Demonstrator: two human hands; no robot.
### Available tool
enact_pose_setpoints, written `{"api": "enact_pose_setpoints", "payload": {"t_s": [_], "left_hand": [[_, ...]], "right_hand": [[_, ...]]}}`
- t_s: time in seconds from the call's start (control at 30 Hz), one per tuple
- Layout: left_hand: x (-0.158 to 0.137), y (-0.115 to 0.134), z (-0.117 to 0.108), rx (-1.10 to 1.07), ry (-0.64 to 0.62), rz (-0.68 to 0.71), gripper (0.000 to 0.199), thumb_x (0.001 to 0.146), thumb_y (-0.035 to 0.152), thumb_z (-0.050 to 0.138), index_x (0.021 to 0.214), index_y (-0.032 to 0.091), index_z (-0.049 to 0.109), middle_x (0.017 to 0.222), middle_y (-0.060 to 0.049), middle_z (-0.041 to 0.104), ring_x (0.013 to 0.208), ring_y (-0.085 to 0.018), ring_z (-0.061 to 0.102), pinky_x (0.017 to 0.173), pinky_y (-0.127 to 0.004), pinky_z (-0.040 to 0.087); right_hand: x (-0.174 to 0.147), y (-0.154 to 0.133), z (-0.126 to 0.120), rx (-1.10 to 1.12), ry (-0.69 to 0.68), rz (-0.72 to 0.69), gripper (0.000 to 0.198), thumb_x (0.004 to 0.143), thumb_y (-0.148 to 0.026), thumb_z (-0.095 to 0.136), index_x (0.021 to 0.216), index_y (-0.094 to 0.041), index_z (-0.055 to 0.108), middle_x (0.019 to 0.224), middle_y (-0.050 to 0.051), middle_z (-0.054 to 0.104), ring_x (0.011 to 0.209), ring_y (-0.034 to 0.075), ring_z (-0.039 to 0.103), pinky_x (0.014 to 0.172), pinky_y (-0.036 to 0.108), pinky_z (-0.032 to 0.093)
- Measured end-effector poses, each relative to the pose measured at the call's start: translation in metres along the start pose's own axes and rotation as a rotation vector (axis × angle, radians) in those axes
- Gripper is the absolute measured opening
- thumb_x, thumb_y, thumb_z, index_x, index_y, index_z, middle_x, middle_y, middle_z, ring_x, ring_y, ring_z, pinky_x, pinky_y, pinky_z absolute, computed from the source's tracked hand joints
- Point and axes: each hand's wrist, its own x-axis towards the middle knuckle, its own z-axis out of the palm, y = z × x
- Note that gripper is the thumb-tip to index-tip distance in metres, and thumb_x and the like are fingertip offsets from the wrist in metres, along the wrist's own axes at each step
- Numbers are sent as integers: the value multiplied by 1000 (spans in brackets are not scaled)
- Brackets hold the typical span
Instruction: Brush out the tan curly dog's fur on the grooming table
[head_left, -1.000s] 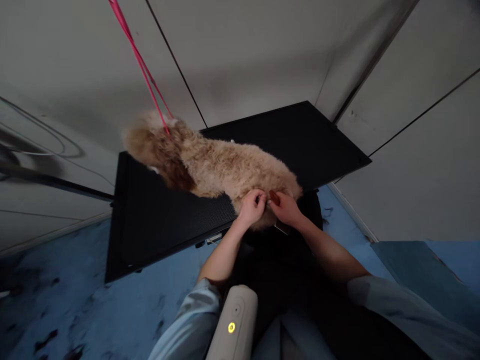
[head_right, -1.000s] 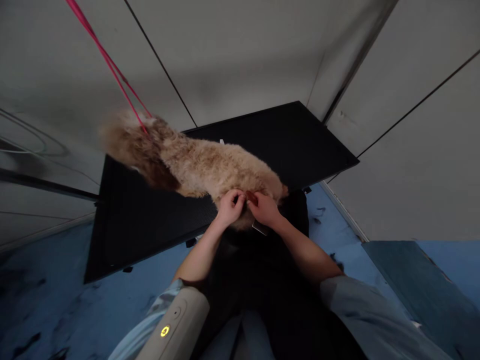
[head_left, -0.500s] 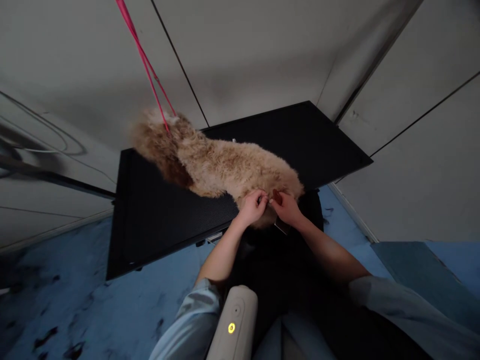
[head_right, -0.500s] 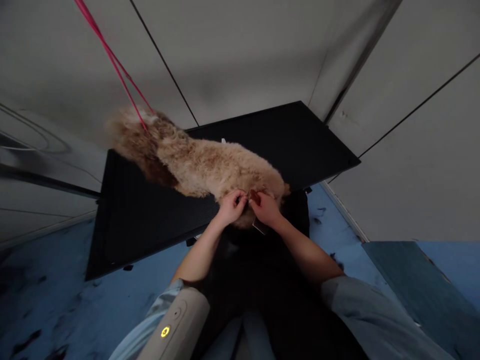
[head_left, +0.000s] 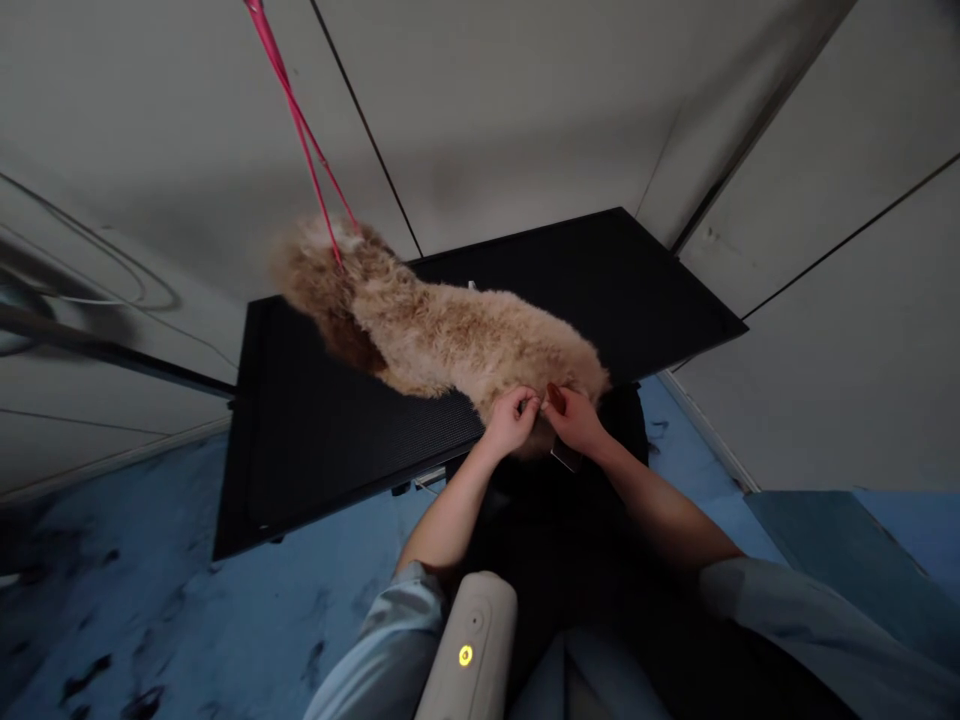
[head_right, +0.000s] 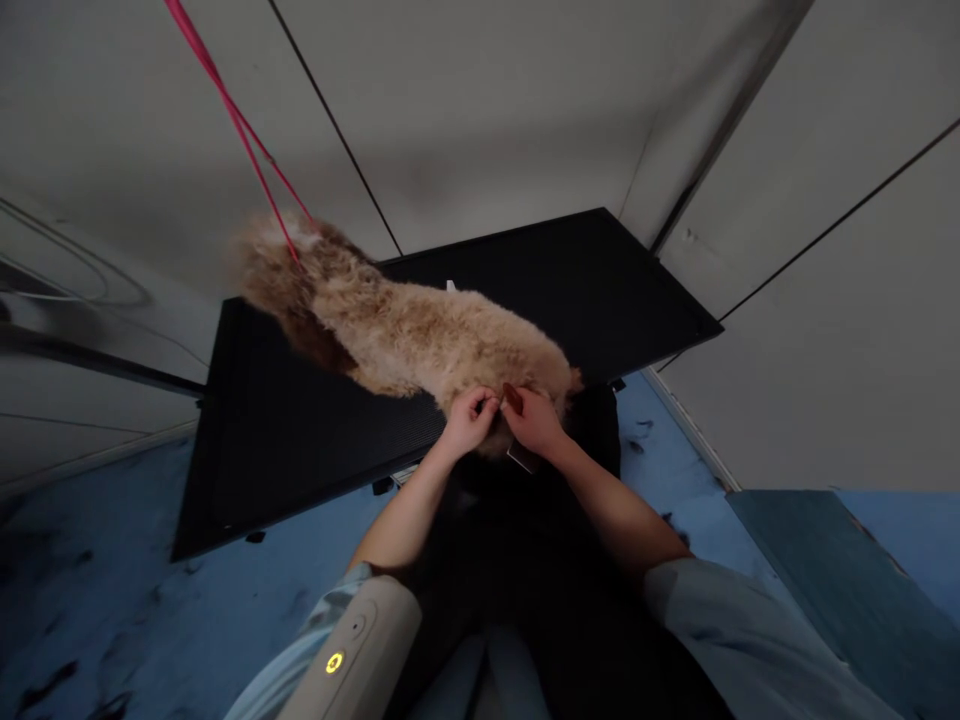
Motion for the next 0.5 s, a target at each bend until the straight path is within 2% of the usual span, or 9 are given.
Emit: {"api": "enact_pose_setpoints", "payload": {"t_s": [0.17, 0.23, 0.3, 0.43, 0.5], "left_hand": [[0, -5, 11, -166, 308, -180, 20, 89, 27, 53, 72, 18, 56, 65, 2, 52, 63, -12, 47, 64, -23, 40], [1, -9, 10, -226, 379, -218, 26, 92, 32, 52, 70, 18, 52, 64, 3, 49, 63, -11, 47, 64, -22, 41], [4, -11, 9, -231, 322, -194, 28, 92, 36, 54, 70, 19, 52, 63, 3, 48, 61, -11, 45, 62, -22, 39], [12, -15, 5, -239, 118, -101, 30, 89, 42, 58, 70, 19, 55, 61, 3, 49, 59, -11, 45, 60, -23, 39], [16, -24, 1, -271, 140, -89, 31, 87, 45, 59, 70, 19, 55, 63, 2, 51, 61, -12, 48, 62, -24, 41]], "right_hand": [[-4, -2, 0, -47, 18, 14, 20, 80, -31, 55, 64, -22, 46, 57, -2, 52, 54, 14, 44, 55, 28, 29], [-7, -1, 2, -57, 23, 39, 23, 79, -29, 55, 61, -23, 43, 55, -2, 49, 52, 13, 41, 54, 28, 27], [-8, -1, 4, -50, 30, 59, 22, 79, -30, 55, 62, -22, 44, 55, -2, 49, 52, 13, 41, 54, 27, 28], [1, -7, 3, -59, 45, 59, 15, 80, -33, 57, 72, -21, 54, 61, -1, 55, 58, 14, 46, 58, 27, 31], [5, -6, 1, -36, 58, 75, 16, 78, -32, 58, 68, -21, 52, 61, -2, 53, 58, 14, 45, 59, 28, 31]]}}
